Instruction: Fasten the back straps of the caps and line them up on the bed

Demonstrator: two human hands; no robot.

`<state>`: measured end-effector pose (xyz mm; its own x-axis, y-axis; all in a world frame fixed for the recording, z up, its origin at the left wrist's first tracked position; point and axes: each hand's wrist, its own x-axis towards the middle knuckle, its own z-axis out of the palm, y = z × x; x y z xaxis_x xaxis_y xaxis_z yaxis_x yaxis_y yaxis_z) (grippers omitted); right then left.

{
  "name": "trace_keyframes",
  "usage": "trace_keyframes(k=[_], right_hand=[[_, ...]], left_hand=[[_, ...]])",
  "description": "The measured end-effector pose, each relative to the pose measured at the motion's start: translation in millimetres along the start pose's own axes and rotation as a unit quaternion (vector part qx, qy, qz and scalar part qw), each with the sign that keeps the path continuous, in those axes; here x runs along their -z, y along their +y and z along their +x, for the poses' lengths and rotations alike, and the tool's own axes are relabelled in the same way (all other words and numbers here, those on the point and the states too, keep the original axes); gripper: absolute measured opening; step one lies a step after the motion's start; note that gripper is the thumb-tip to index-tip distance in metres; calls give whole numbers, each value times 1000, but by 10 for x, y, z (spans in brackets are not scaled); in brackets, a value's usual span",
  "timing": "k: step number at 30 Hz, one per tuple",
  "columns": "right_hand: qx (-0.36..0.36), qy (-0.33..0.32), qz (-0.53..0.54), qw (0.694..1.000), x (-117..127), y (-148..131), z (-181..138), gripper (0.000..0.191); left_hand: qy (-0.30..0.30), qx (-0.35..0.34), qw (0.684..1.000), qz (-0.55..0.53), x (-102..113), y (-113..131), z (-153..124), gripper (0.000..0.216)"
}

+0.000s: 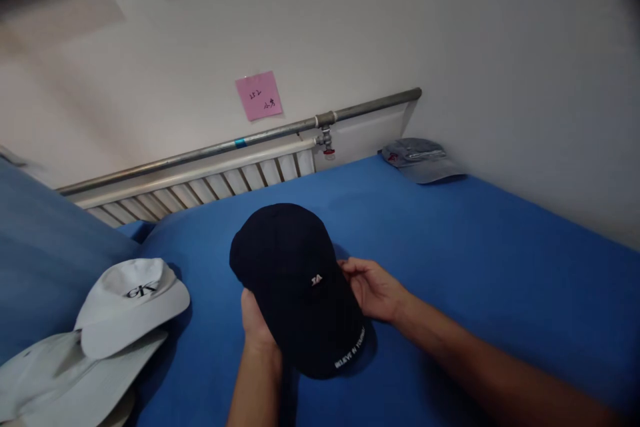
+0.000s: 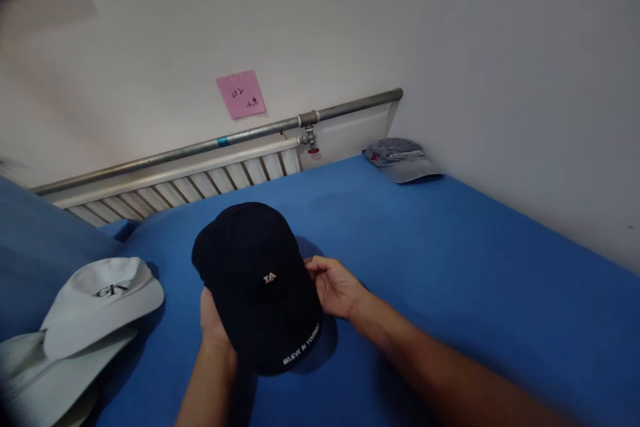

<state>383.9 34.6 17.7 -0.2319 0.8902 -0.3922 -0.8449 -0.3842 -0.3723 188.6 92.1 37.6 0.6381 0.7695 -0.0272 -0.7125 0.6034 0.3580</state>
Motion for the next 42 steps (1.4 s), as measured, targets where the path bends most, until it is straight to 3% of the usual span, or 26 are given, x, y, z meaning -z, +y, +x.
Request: trace_keyframes(k=[5, 12, 24, 33, 38, 42], right_hand=[[29, 16, 36, 999, 35, -34, 19, 7], [38, 24, 36, 998, 72, -15, 42, 7], [40, 37, 38, 998, 21, 40, 45, 8], [3, -38, -7, 999, -57, 84, -43, 9], [-24, 5, 20, 999, -139, 330, -128, 11], [-16, -2, 29, 999, -213, 497, -172, 18]], left_hand=[[-15, -39, 999, -23, 84, 14, 41, 51], [-148, -1, 989, -7, -29, 1, -6, 44], [-220, 30, 975, -28, -90, -38, -12, 42], [-176, 19, 984, -16, 54, 168, 5, 52], [-113, -35, 993, -9, 220, 303, 34, 47], [-148, -43, 988, -26, 288, 342, 74, 46]])
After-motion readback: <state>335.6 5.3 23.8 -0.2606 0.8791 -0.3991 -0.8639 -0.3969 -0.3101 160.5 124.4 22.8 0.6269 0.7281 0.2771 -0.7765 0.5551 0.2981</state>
